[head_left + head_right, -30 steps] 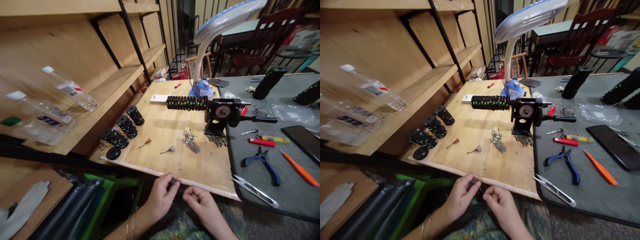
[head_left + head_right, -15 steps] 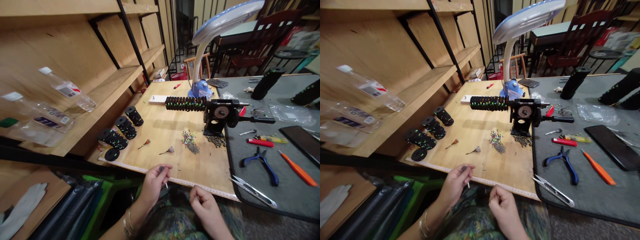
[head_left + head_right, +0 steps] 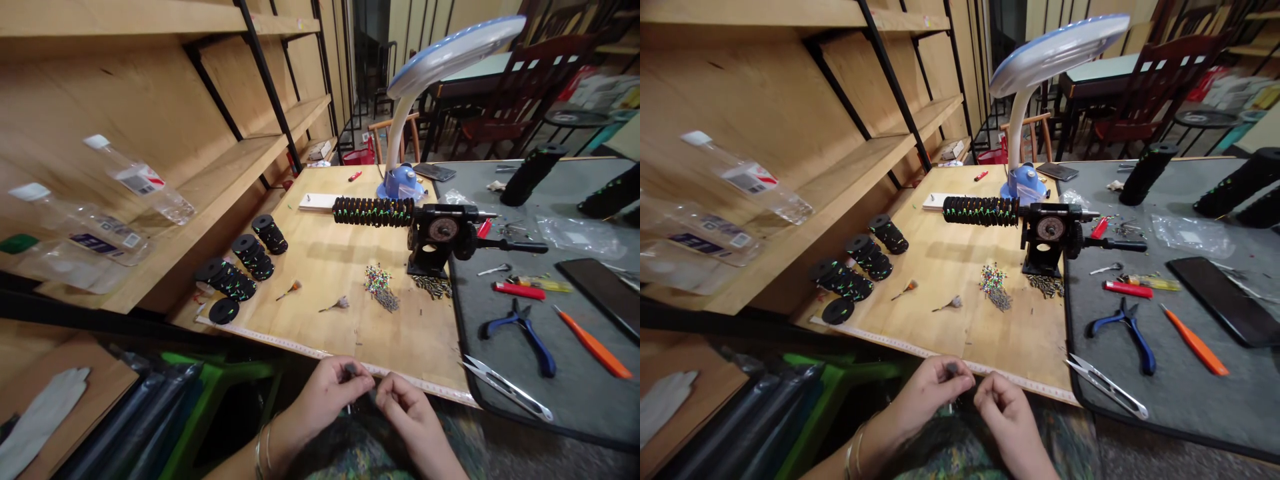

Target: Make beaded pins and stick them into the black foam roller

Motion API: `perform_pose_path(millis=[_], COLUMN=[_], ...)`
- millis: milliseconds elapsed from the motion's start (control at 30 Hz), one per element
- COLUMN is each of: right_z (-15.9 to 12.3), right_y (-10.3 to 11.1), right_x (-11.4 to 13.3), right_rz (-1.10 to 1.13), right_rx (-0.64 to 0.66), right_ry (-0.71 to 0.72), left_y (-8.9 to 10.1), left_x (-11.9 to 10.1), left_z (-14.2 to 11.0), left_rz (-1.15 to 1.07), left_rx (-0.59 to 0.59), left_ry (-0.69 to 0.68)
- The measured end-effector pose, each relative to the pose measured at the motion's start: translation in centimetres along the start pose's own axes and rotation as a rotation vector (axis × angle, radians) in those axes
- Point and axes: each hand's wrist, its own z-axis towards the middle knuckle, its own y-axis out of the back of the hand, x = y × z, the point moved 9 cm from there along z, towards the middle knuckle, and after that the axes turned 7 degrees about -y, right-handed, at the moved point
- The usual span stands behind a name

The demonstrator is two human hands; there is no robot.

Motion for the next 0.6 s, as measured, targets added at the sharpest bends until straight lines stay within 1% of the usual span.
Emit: perform_pose_path(millis=[167,267,333,400,500,600], right_z=[-0.3,-0.5,-0.5,-0.2,0.5,1.4], right_y=[-0.1,0.2,0.1,-0.6,-1.4,-1.5], right_x=[1.5,2.7,3.1,2.7,1.4,0.5], right_rz=[-0.046,-0.035,-0.020,0.011,0.035,-0.024], right_rx=[0.044,0.012,0.003,0.047,0.133,0.168], right_ry=[0.008,0.041,0.048,0.014,-0.036,-0.017], left_y=[0.3,0.3,0.1,-0.2,-0.4,-0.5], left_x=[-1.7,-2.7,-3.5,-4.3,-5.4,-6.1], left_z=[0.2,-0.3,-0.5,-0.7,-0.8,-0.7], left_rz=[0.135,0.242,0.331,0.416,0.518,0.597], left_rx=[-0.037,-0.054,-0.058,-0.044,-0.040,-0.037], left_ry=[-0.109,-0.177,-0.215,-0.242,-0.264,-0.292])
